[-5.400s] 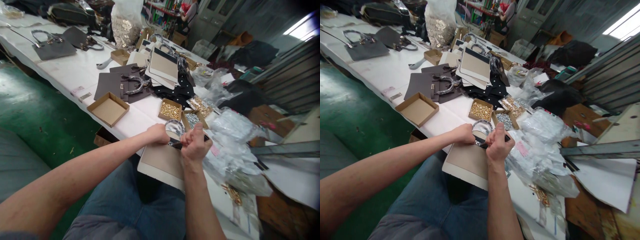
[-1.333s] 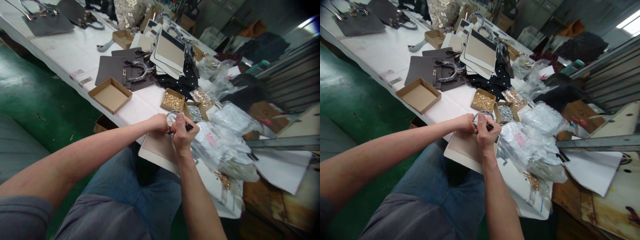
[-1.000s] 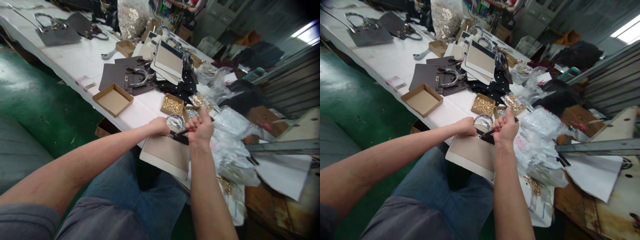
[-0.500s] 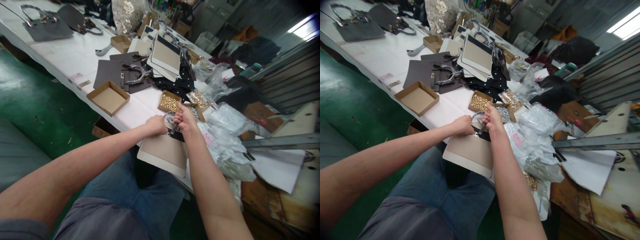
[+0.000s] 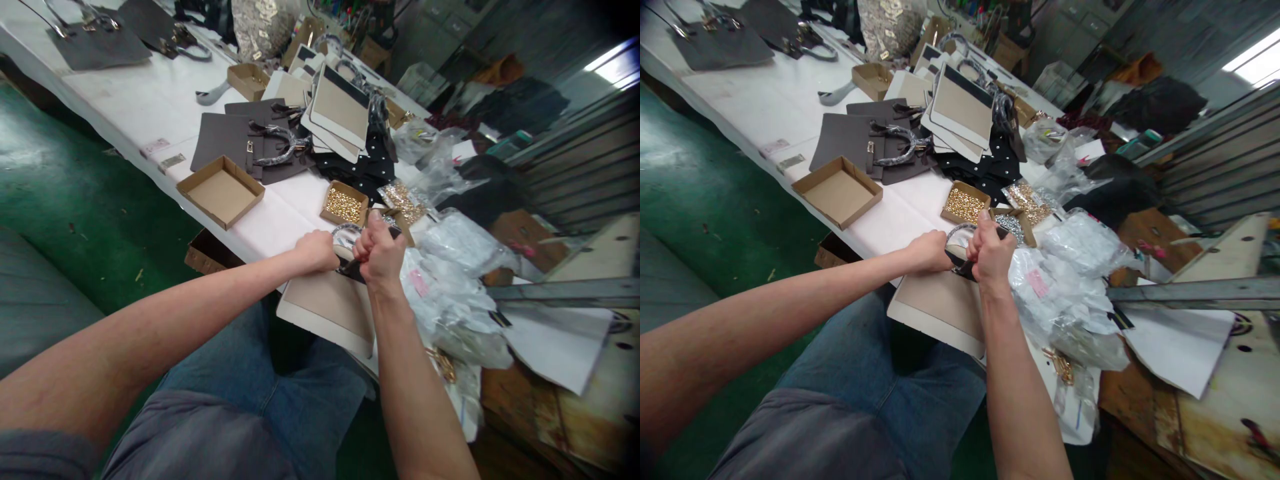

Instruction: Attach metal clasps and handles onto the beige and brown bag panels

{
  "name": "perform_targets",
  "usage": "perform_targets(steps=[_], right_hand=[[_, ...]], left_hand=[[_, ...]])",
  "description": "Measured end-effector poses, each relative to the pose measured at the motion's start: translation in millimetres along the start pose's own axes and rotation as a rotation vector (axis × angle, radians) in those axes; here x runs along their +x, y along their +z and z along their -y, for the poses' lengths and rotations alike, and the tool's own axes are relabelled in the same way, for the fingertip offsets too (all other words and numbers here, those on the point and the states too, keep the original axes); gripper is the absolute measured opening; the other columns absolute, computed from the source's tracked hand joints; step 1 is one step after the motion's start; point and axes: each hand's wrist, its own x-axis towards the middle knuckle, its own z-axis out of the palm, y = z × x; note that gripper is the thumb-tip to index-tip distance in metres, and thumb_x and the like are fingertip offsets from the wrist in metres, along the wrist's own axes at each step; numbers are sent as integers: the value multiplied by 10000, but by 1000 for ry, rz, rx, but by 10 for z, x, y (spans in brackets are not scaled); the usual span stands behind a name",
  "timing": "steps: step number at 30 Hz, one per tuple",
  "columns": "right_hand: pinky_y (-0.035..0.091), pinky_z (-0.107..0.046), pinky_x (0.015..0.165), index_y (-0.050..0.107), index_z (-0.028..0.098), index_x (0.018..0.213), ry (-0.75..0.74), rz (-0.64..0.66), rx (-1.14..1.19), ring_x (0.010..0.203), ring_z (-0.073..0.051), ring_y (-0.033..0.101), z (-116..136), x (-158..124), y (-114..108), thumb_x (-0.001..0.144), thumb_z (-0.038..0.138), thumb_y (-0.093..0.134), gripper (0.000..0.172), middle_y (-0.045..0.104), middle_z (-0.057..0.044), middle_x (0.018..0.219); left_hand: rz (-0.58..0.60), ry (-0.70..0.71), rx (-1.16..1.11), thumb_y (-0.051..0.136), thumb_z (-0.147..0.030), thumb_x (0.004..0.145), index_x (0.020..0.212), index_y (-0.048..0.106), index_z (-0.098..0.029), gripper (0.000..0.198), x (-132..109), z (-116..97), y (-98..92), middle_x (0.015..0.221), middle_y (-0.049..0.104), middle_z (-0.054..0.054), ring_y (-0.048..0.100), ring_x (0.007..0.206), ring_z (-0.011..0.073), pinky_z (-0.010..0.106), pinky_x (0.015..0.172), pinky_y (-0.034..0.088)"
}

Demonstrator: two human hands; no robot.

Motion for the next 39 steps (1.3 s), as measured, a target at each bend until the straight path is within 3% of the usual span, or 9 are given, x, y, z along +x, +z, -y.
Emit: perform_targets(steps=[10,14,18,26,31,39], right_hand=[[339,-251,381,423,249,637,-166,-60,23,454,-75,349,-85,-337,-26,889,625,956,699,322,61,576],[352,-271,384,390,257,630,-153,-26,1,449,-90,299,-21,-339,-111,908,663,917,721,279,65,575],[357,-292,408,374,256,612,-277,-102,-18,452,-105,279,34,-364,-152,1002,656,811,709,256,58,572],[284,-282,409,409,250,615,-396,-28,12,432,-89,293,-166,-353,-96,1031,632,807,691,300,80,541],[261,-289,407,462,252,622,-361,22,-50,433,-86,305,-204,-280,-75,1028,598,831,649,319,84,543],[327,-290,432,479,257,636,-411,-11,-168,455,-100,348,-255,-368,-44,1031,666,787,646,372,68,549]], left_hand=[[10,7,11,862,-525,845,1361,757,-138,653,57,-1,28,1391,807,226,797,1254,389,358,971,642],[23,-5,8,865,-518,838,1369,748,-151,656,56,-8,26,1404,806,212,798,1249,374,348,964,643],[6,-13,12,864,-466,830,1385,738,-130,661,51,-6,34,1408,799,227,793,1257,382,354,954,646],[-1,-6,-48,885,-469,822,1356,761,-101,659,38,7,27,1372,803,260,792,1245,417,380,938,630],[-8,-18,-76,896,-435,839,1356,770,-98,630,24,-6,13,1347,806,274,787,1248,434,388,939,613],[-26,-27,-99,904,-453,827,1331,775,-96,631,50,-11,47,1320,804,295,783,1245,455,407,945,601]])
